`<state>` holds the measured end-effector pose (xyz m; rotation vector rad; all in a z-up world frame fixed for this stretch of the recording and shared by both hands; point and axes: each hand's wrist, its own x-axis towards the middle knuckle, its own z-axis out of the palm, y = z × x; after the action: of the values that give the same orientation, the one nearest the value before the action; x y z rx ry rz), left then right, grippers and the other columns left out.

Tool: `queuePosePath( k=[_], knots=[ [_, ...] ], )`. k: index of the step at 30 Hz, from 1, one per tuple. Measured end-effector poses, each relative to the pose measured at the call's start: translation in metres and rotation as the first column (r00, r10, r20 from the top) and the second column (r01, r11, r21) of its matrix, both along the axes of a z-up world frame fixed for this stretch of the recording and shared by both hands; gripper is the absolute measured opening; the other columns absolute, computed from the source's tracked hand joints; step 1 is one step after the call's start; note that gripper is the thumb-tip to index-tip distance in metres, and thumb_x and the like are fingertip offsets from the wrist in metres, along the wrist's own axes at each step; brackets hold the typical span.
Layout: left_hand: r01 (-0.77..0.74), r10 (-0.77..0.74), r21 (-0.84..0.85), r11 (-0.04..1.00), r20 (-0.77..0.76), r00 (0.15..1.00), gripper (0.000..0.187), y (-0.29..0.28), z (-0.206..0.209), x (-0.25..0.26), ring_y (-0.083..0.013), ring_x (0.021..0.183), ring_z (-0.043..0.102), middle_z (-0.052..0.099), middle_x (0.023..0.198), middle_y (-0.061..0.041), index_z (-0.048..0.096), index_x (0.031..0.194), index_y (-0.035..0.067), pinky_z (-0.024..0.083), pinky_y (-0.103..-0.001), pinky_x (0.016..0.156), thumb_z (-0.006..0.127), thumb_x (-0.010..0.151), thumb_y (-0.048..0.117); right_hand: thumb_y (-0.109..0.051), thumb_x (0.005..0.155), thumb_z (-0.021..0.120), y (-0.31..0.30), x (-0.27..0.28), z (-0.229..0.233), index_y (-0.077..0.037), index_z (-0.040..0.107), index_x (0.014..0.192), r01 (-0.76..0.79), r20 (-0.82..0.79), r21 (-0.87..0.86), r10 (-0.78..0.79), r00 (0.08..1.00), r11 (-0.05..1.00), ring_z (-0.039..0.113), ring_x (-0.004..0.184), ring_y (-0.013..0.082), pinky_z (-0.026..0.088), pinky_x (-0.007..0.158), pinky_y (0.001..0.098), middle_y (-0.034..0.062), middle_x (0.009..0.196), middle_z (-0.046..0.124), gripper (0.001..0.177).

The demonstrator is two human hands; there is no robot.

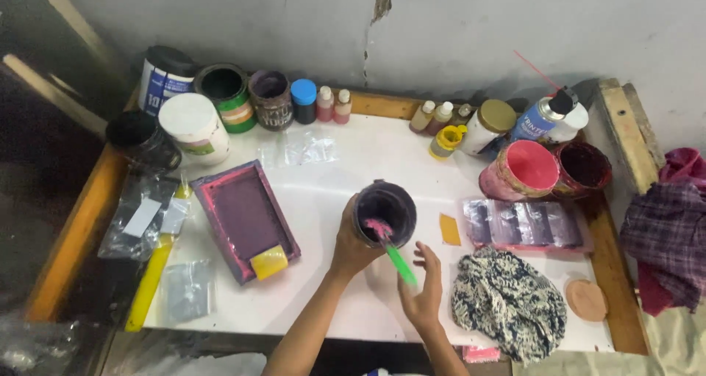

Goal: The person wipes a white table surface with a patterned cloth, then stirs dark purple paint in a container using a green stick. They wipe the table again and spread purple paint on a rectangular tray using a yellow sponge.

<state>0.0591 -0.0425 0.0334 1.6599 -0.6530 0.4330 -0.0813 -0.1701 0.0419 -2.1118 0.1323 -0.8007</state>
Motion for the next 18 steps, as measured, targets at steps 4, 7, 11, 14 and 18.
queuePosePath(
  k=[4,7,11,14,18],
  knots=[
    [0.227,-0.225,-0.018,0.974,0.101,0.969,0.093,0.001,-0.014,0.000,-0.0411,0.143,0.039,0.034,0.155,-0.022,0.025,0.155,0.004,0.035,-0.054,0.121,0.082,0.088,0.036,-0.021,0.083,0.083,0.010,-0.027,0.022,-0.003,0.032,0.153,-0.072,0.115,-0.106,0.084,0.990,0.992,0.063,0.113,0.0294,0.059,0.088,0.0384,0.0220,0.146,0.048,0.088],
    [0.234,-0.242,0.066,0.970,0.146,0.959,0.114,-0.003,-0.039,0.000,-0.0435,0.150,0.032,0.032,0.160,-0.021,0.018,0.158,0.005,0.026,-0.056,0.127,0.095,0.077,0.027,-0.030,0.080,0.086,0.002,-0.034,0.026,-0.009,0.063,0.129,-0.049,0.105,-0.302,0.084,0.991,0.952,0.064,0.117,0.0291,0.058,0.098,0.0387,0.0150,0.126,0.062,0.058],
    [0.273,-0.268,-0.050,0.961,0.079,0.960,0.098,-0.001,-0.005,0.000,-0.0320,0.138,0.044,0.045,0.147,-0.016,0.026,0.154,0.006,0.028,-0.043,0.121,0.087,0.082,0.029,-0.031,0.086,0.077,-0.007,-0.030,0.049,-0.017,0.068,0.129,-0.069,0.000,-0.327,0.073,0.997,0.942,0.066,0.095,0.0199,0.060,0.083,0.0311,0.0093,0.116,0.063,0.046],
    [0.176,-0.175,0.010,0.984,0.176,0.969,0.096,0.000,-0.020,0.003,-0.0367,0.138,0.044,0.044,0.149,-0.019,0.029,0.154,0.004,0.032,-0.048,0.118,0.087,0.083,0.035,-0.028,0.085,0.079,-0.007,-0.027,0.078,-0.016,0.068,0.128,-0.150,-0.114,-0.345,0.117,0.987,0.926,0.068,0.091,0.0196,0.058,0.076,0.0332,0.0072,0.107,0.067,0.047],
    [0.110,-0.130,0.080,0.991,0.317,0.939,0.096,-0.004,-0.042,0.007,-0.0380,0.152,0.029,0.035,0.159,-0.018,0.035,0.154,0.005,0.023,-0.050,0.127,0.091,0.083,0.037,-0.015,0.087,0.078,-0.013,-0.023,0.089,-0.009,0.066,0.130,-0.276,-0.170,-0.420,0.224,0.960,0.865,0.074,0.091,0.0209,0.066,0.087,0.0268,0.0130,0.112,0.070,0.045]
  ],
)
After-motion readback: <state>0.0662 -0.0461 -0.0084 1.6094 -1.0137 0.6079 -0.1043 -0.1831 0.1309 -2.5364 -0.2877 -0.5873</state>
